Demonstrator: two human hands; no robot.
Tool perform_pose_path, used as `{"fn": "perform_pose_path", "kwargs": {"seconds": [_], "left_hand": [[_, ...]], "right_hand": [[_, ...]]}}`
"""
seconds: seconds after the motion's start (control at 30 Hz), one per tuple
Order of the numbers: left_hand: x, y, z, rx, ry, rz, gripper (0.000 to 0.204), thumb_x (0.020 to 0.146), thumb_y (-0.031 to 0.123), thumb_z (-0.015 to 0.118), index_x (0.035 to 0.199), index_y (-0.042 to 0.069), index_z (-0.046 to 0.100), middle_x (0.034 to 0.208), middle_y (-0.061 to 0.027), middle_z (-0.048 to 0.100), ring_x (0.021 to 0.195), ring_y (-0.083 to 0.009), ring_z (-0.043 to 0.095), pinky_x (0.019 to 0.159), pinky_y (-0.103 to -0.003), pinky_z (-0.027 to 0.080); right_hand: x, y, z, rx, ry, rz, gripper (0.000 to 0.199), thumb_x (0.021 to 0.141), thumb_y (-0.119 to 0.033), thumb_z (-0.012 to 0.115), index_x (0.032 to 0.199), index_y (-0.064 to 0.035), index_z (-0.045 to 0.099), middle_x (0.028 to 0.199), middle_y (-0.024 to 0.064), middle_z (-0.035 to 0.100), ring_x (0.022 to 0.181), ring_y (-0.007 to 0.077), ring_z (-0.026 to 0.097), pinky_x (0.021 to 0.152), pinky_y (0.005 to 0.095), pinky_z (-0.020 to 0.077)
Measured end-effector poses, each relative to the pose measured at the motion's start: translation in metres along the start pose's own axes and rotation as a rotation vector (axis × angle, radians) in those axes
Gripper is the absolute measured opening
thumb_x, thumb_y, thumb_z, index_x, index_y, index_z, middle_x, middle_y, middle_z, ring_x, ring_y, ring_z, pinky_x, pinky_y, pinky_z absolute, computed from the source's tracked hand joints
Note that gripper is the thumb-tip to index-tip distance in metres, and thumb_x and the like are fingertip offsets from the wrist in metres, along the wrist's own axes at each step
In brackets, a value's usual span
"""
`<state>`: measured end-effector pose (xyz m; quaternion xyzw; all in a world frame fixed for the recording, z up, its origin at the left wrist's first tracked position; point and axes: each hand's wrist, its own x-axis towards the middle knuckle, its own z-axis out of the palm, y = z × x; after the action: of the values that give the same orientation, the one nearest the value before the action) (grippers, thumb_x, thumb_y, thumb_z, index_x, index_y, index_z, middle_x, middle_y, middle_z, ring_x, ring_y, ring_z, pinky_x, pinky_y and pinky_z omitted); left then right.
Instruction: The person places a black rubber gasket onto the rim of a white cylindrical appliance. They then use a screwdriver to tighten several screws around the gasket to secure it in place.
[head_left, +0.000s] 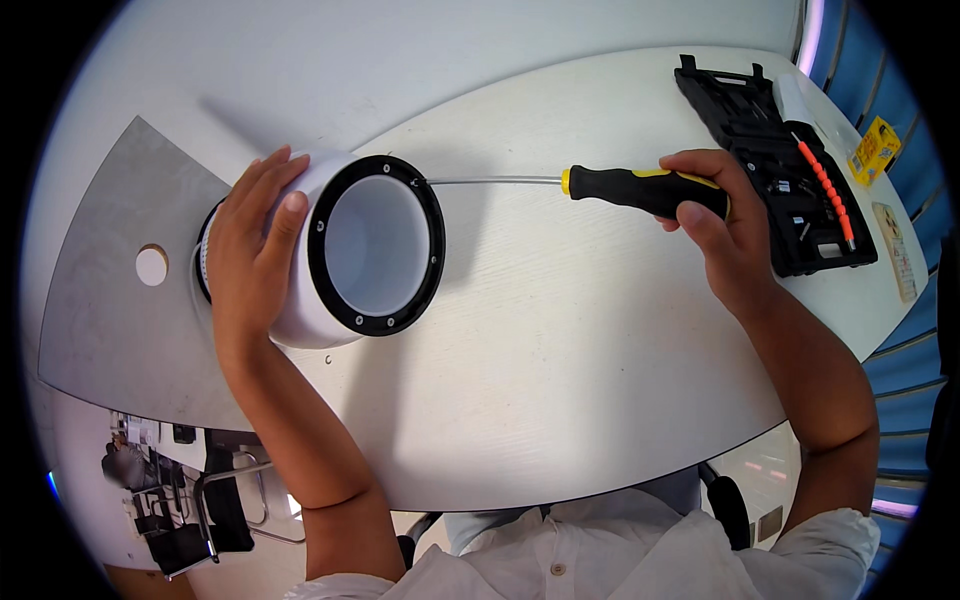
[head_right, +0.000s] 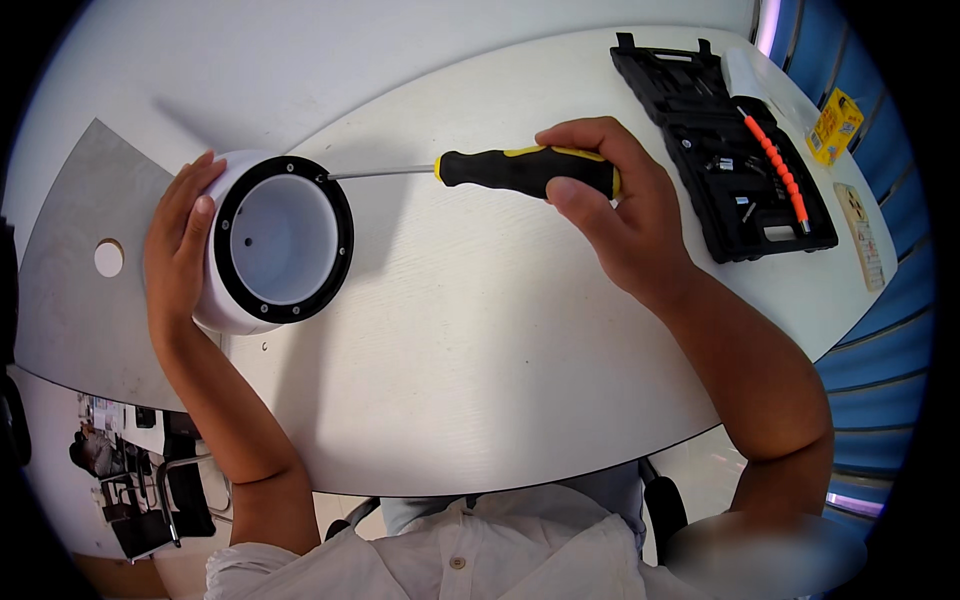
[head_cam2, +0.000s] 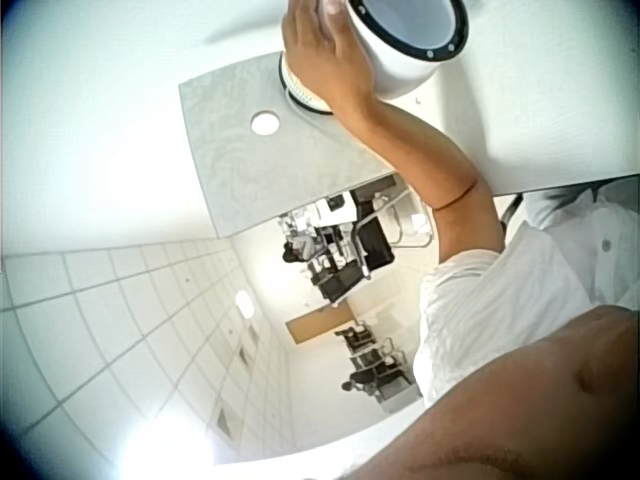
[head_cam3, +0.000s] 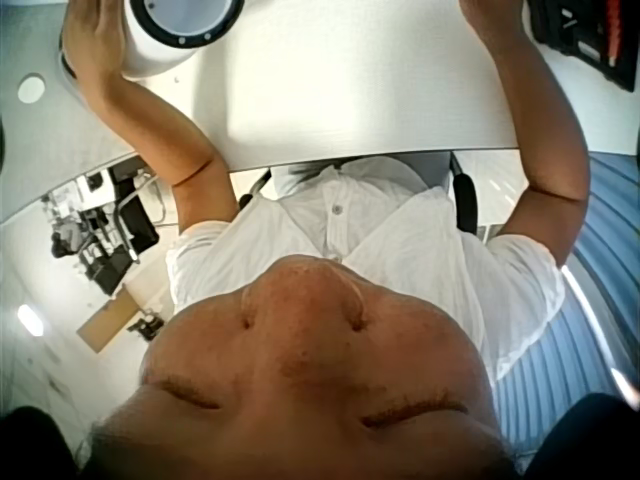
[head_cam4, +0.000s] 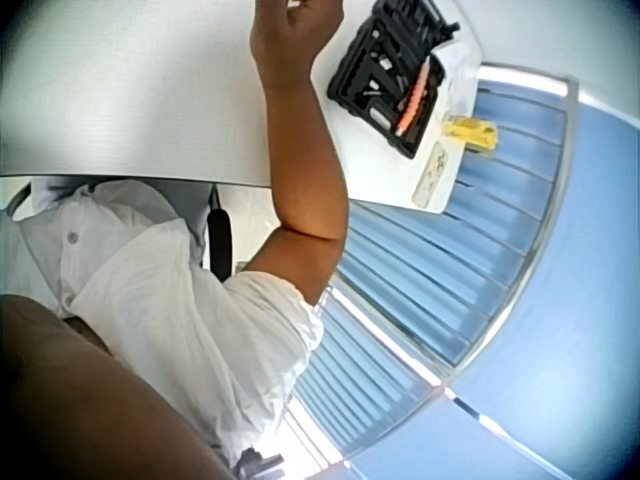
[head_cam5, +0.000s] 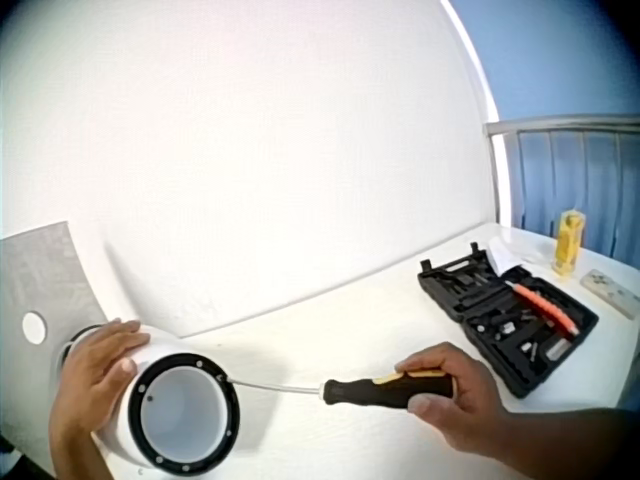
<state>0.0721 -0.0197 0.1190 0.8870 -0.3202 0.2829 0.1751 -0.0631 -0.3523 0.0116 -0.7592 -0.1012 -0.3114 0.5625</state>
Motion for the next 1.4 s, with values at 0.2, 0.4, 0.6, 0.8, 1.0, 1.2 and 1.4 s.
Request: {"fn": "perform_pose_path", "kwargs": {"seconds": [0.2,0.4,0.6,0.8,1.0,1.2,1.4], "left_hand": [[0.000,-0.003,0.000,0.023,-0.001,0.010,0.049,0.089,0.048,0.048,0.114,0.008,0.064,0.127,-0.0117,0.057,0.119,-0.0316,0.051,0.100,-0.038,0.038],[0.000,0.000,-0.001,0.028,-0.004,0.004,0.050,0.090,0.049,0.047,0.113,0.008,0.064,0.126,-0.0116,0.058,0.118,-0.0312,0.052,0.099,-0.038,0.038],[0.000,-0.001,-0.001,0.044,-0.002,0.015,0.051,0.090,0.049,0.046,0.113,0.007,0.064,0.126,-0.0118,0.058,0.118,-0.0313,0.052,0.099,-0.038,0.038],[0.001,-0.001,0.000,0.012,-0.006,0.004,0.052,0.089,0.050,0.047,0.112,0.007,0.064,0.125,-0.0120,0.058,0.118,-0.0315,0.052,0.099,-0.038,0.038],[0.001,-0.001,0.000,0.016,0.001,0.001,0.052,0.089,0.050,0.047,0.112,0.007,0.064,0.125,-0.0121,0.058,0.118,-0.0316,0.051,0.099,-0.038,0.038],[0.000,-0.002,0.000,0.012,-0.005,0.006,0.052,0.089,0.050,0.047,0.112,0.007,0.064,0.126,-0.0120,0.058,0.119,-0.0317,0.051,0.100,-0.038,0.037],[0.001,0.001,-0.001,-0.001,-0.008,0.006,0.052,0.089,0.050,0.047,0.112,0.006,0.064,0.125,-0.0127,0.058,0.118,-0.0326,0.051,0.099,-0.039,0.038]], "right_hand": [[-0.001,-0.003,-0.001,-0.017,0.023,-0.014,0.033,0.087,-0.026,0.058,0.112,-0.0041,0.056,0.093,0.0036,0.056,0.079,0.0085,0.051,0.072,0.0233,0.0420],[0.000,-0.004,-0.003,-0.081,-0.033,-0.016,0.038,0.088,-0.024,0.054,0.117,0.0009,0.051,0.101,0.0083,0.053,0.080,0.0103,0.055,0.075,0.0250,0.0464],[0.000,-0.003,-0.003,-0.070,-0.035,-0.010,0.038,0.089,-0.025,0.054,0.117,0.0002,0.051,0.101,0.0085,0.054,0.082,0.0107,0.056,0.076,0.0251,0.0470],[0.000,-0.002,-0.003,-0.075,-0.035,-0.010,0.038,0.090,-0.026,0.054,0.117,-0.0002,0.050,0.099,0.0087,0.055,0.081,0.0104,0.056,0.076,0.0250,0.0467],[0.001,-0.002,-0.001,-0.035,0.004,-0.006,0.035,0.087,-0.028,0.058,0.113,-0.0051,0.055,0.096,0.0048,0.055,0.082,0.0103,0.052,0.074,0.0246,0.0427],[0.002,-0.006,-0.002,-0.113,-0.037,-0.070,0.036,0.081,-0.023,0.060,0.113,-0.0057,0.054,0.098,0.0062,0.055,0.087,0.0139,0.054,0.080,0.0271,0.0434],[0.006,0.008,-0.002,-0.125,0.005,-0.125,0.045,0.074,-0.013,0.058,0.117,-0.0072,0.046,0.101,0.0063,0.053,0.089,0.0146,0.053,0.082,0.0278,0.0430]]}}
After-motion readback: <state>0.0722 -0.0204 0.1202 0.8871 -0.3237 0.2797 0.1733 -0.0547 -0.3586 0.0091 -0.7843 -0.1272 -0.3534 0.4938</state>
